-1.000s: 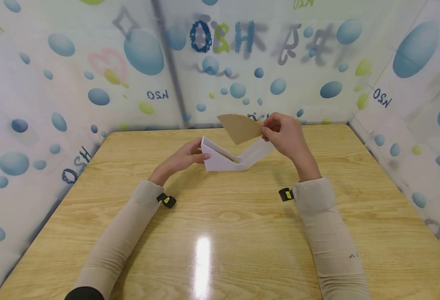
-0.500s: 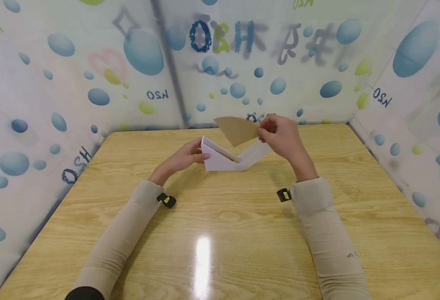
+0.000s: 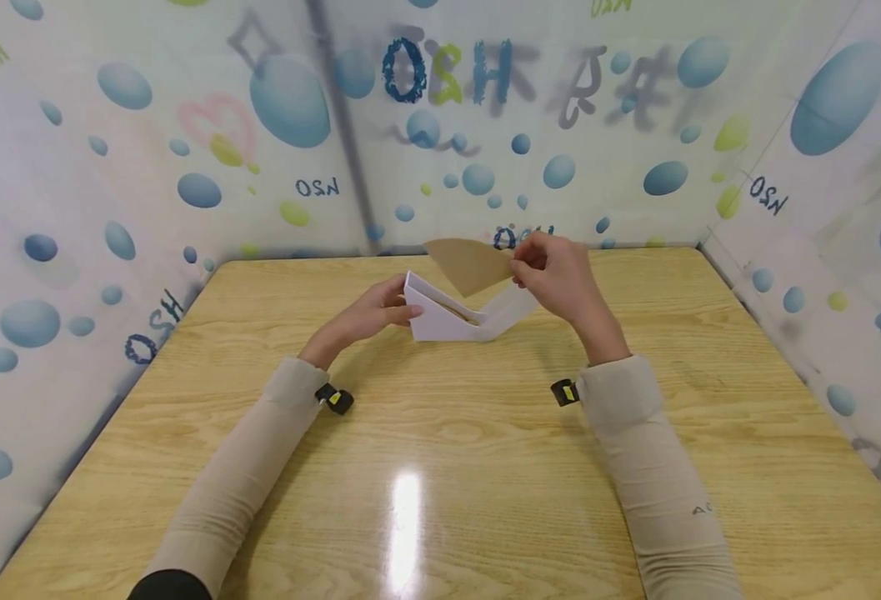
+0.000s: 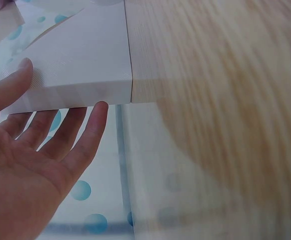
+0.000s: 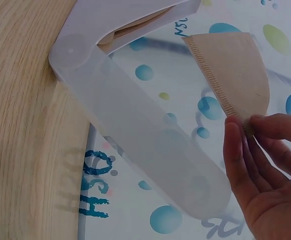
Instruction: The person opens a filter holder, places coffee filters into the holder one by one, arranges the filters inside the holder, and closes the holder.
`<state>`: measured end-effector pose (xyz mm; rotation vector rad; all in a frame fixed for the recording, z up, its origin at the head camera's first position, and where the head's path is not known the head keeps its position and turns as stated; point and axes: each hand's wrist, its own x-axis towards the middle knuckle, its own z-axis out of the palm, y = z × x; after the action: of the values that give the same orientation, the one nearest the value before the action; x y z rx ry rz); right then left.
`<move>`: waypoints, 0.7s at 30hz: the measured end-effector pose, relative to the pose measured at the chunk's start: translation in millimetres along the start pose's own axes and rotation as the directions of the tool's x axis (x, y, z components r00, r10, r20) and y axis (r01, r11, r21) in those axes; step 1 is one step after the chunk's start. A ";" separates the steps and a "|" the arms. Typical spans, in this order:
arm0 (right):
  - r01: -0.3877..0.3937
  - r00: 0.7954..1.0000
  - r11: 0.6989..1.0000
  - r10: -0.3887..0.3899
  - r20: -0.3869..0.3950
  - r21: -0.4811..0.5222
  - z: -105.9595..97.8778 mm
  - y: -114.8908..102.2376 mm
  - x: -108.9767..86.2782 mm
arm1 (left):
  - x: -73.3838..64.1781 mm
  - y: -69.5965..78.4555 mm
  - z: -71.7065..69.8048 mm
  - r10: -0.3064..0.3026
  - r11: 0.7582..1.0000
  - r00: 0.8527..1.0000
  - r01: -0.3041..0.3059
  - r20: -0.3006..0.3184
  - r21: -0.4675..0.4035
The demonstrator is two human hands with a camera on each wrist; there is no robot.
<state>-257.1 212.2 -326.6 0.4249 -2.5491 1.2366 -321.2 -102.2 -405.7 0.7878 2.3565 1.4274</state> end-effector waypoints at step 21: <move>0.062 0.998 0.997 -0.061 0.026 -0.049 14.1 0.8 1.1 | 1.4 -4.0 -1.2 0.004 1.000 1.000 -0.004 0.009 -0.006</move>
<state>-260.1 201.3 -335.1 0.5065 -2.5616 1.1503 -324.1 -103.8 -408.6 0.7965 2.3440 1.4289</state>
